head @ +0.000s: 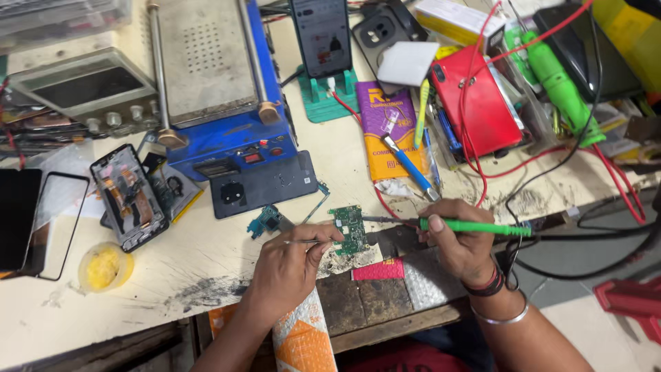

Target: The person solders components on a disassembled phone motherboard at a repair bench, holding the board with tweezers in one hand while applying a green-handled soldering iron with the other. They reposition the board and continue soldering, with a disassembled phone and repair tools on the bench.

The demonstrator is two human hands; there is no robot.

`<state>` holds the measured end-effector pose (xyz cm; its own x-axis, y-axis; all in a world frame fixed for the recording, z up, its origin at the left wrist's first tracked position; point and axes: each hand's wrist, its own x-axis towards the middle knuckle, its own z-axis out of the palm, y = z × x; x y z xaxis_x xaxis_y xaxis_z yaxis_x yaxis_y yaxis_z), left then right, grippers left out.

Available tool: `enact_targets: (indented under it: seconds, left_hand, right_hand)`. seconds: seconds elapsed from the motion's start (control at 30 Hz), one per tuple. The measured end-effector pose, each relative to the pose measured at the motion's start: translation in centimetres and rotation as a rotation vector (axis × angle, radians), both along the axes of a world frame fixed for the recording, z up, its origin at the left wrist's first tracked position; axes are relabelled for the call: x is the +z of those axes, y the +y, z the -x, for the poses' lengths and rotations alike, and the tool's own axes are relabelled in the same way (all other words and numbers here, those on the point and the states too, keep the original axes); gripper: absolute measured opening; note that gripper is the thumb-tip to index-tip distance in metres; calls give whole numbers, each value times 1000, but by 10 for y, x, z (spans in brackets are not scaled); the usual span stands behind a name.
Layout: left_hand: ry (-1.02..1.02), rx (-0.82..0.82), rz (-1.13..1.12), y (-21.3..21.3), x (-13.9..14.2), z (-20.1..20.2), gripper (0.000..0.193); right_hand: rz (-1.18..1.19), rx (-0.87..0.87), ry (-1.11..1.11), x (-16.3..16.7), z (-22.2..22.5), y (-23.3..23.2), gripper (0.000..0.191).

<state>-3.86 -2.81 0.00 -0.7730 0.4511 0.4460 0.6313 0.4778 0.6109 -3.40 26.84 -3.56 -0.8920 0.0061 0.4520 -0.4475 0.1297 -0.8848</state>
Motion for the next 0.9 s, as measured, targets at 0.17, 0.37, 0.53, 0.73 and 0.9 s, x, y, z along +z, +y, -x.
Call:
enact_targets:
  seconds: [0.17,0.37,0.53,0.73,0.9]
  left_hand:
    - [-93,10,18,2,2,-1,22]
    - [-39,30,-22,3,7,-2,25]
    - [62,9,-39,3,1,-1,27]
    - [-75,34,-29,2,3,-4,26]
    - [16,25,-98,5,8,-4,30]
  right_hand:
    - [66,-10,-48,0,1,-1,16]
    - [45,3,-33,3,2,-1,17]
    - [78,26,-55,4,1,0,19]
    - [152,70,-126,16,8,6,19]
    - [99,48,-46,16,17,-3,21]
